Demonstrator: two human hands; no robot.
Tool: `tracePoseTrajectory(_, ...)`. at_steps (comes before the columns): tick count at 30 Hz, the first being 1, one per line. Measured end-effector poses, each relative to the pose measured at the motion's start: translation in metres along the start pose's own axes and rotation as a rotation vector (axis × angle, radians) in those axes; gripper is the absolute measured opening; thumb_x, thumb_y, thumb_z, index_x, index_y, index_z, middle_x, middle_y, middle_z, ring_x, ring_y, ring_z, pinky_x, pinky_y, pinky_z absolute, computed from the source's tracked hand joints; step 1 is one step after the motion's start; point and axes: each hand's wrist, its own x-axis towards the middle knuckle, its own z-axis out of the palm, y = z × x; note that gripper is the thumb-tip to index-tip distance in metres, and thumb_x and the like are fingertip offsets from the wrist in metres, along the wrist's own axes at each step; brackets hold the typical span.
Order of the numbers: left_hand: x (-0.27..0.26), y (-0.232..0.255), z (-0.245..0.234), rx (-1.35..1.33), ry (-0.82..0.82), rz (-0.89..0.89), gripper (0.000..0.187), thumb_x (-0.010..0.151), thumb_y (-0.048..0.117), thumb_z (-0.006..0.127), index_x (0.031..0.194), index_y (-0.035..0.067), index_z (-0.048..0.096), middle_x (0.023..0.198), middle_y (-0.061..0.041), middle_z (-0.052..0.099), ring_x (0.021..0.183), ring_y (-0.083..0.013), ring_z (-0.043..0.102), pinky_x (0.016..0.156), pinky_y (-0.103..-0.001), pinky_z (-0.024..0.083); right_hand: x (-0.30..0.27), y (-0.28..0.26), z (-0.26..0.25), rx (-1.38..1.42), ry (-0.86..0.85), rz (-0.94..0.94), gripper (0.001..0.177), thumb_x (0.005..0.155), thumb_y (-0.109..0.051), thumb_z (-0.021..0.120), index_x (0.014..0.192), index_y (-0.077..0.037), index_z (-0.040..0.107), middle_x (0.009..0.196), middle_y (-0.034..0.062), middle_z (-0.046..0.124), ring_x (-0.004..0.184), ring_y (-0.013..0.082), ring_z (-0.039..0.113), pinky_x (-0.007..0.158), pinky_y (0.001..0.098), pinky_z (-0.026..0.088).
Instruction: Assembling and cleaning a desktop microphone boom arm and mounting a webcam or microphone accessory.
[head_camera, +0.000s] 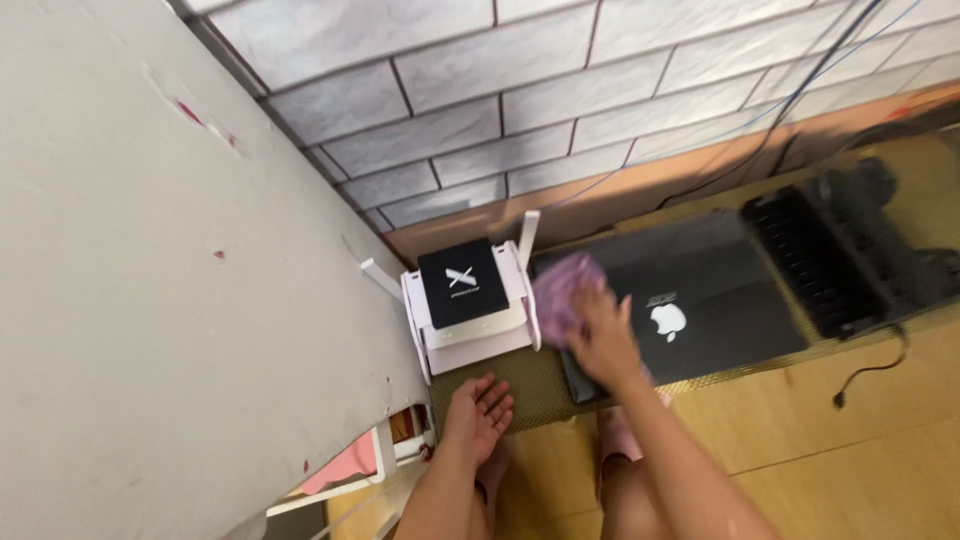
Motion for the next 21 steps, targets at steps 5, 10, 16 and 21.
tracePoseTrajectory(5, -0.015, -0.009, 0.019, 0.136, -0.105, 0.062, 0.042, 0.096, 0.030, 0.055, 0.136, 0.015, 0.059, 0.123, -0.008, 0.067, 0.100, -0.0239, 0.060, 0.091, -0.039, 0.048, -0.102, 0.018, -0.042, 0.175, -0.160, -0.019, 0.067, 0.071, -0.003, 0.065, 0.137, -0.018, 0.063, 0.158, 0.0038, 0.046, 0.153, 0.0322, 0.030, 0.120, 0.0578, 0.017)
tracePoseTrajectory(10, -0.069, -0.010, 0.056, 0.359, -0.248, 0.097, 0.054, 0.099, 0.037, 0.058, 0.149, 0.019, 0.049, 0.138, -0.004, 0.064, 0.111, -0.0234, 0.059, 0.100, -0.039, 0.047, -0.198, 0.116, -0.091, -0.037, -0.049, 0.261, 0.034, 0.071, -0.012, 0.080, 0.104, -0.017, 0.077, 0.112, 0.0059, 0.077, 0.113, 0.0267, 0.072, 0.098, 0.0347, 0.058)
tracePoseTrajectory(16, -0.114, -0.054, 0.126, 0.533, -0.460, 0.053, 0.055, 0.099, 0.037, 0.049, 0.150, 0.017, 0.049, 0.144, -0.006, 0.061, 0.124, -0.0276, 0.060, 0.108, -0.040, 0.045, -0.235, 0.033, -0.242, 0.007, 0.484, 0.367, 0.057, 0.075, -0.002, 0.067, 0.130, -0.004, 0.058, 0.118, 0.0298, 0.063, 0.104, 0.0480, 0.061, 0.085, 0.0502, 0.051)
tracePoseTrajectory(21, -0.160, -0.115, 0.205, 0.831, -0.704, 0.020, 0.051, 0.094, 0.037, 0.063, 0.137, 0.010, 0.057, 0.138, -0.007, 0.067, 0.121, -0.0249, 0.060, 0.108, -0.042, 0.043, -0.255, 0.005, -0.318, 0.082, 0.566, 0.707, 0.041, 0.086, -0.033, 0.074, 0.118, -0.008, 0.067, 0.110, 0.0197, 0.075, 0.104, 0.0391, 0.072, 0.090, 0.0454, 0.057)
